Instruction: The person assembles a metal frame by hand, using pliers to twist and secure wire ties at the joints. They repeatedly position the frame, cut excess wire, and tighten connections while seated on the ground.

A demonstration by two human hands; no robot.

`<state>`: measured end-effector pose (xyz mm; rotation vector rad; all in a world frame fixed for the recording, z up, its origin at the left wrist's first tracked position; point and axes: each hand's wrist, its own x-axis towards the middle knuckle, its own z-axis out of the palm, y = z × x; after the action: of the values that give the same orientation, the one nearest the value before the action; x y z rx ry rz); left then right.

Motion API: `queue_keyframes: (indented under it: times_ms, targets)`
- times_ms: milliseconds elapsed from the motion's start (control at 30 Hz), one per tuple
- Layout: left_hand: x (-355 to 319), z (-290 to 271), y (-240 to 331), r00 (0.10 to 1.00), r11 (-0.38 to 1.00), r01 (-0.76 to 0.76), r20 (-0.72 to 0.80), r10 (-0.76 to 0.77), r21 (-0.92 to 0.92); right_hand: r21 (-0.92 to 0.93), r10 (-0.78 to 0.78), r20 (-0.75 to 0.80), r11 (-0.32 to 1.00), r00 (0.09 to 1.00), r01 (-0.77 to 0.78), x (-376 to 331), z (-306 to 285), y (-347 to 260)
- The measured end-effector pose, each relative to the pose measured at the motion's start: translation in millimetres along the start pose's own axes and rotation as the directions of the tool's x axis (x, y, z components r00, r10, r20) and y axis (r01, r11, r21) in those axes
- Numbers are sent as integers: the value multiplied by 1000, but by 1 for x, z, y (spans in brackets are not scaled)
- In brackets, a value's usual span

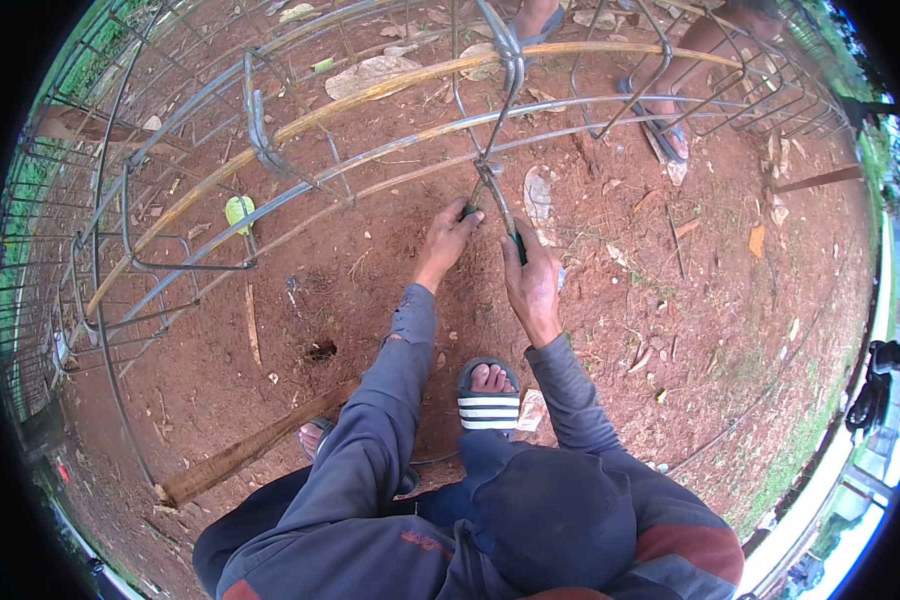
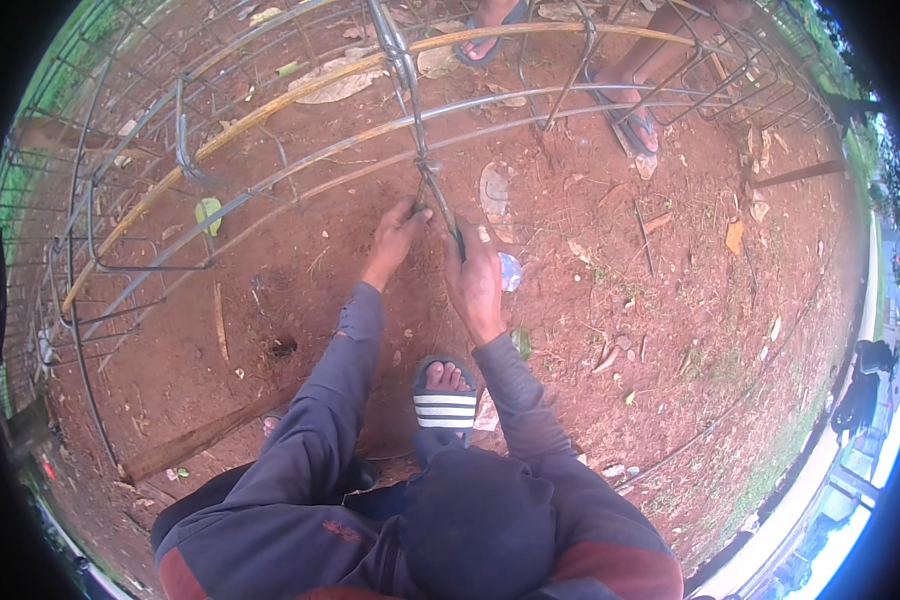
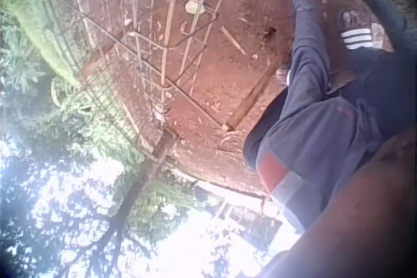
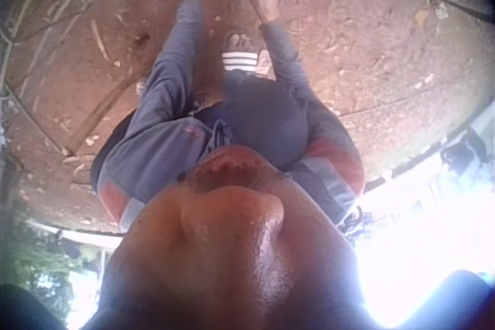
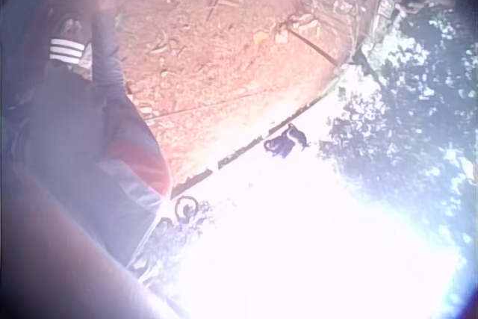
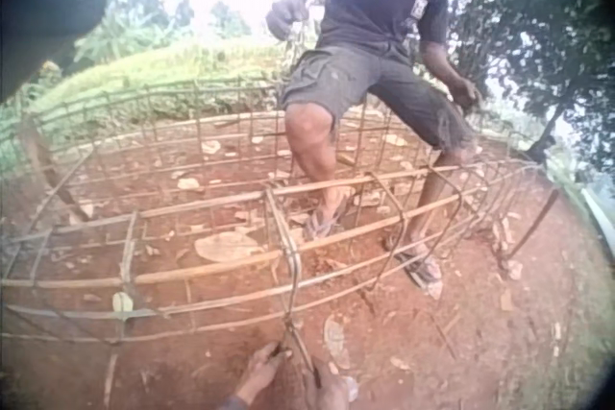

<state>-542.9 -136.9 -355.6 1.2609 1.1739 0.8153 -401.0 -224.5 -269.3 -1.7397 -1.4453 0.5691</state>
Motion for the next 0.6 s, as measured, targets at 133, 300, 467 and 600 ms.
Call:
queue_keyframes:
  times_ms: [133,300,467,600]
  targets:
    - [-9,12,17,998,998,54,9,-54,-25,44,-16,-49,999,999,18,1,3,2]
    - [-28,22,23,994,966,107,6,-108,-235,74,32,-19,997,999,-30,-1,11,-6]
    - [-22,48,-31,999,818,17,43,9,-574,92,30,-69,995,997,-24,-4,18,-5]
    - [-24,59,-34,991,736,-5,96,95,-677,29,24,-88,999,996,-21,-3,18,-7]
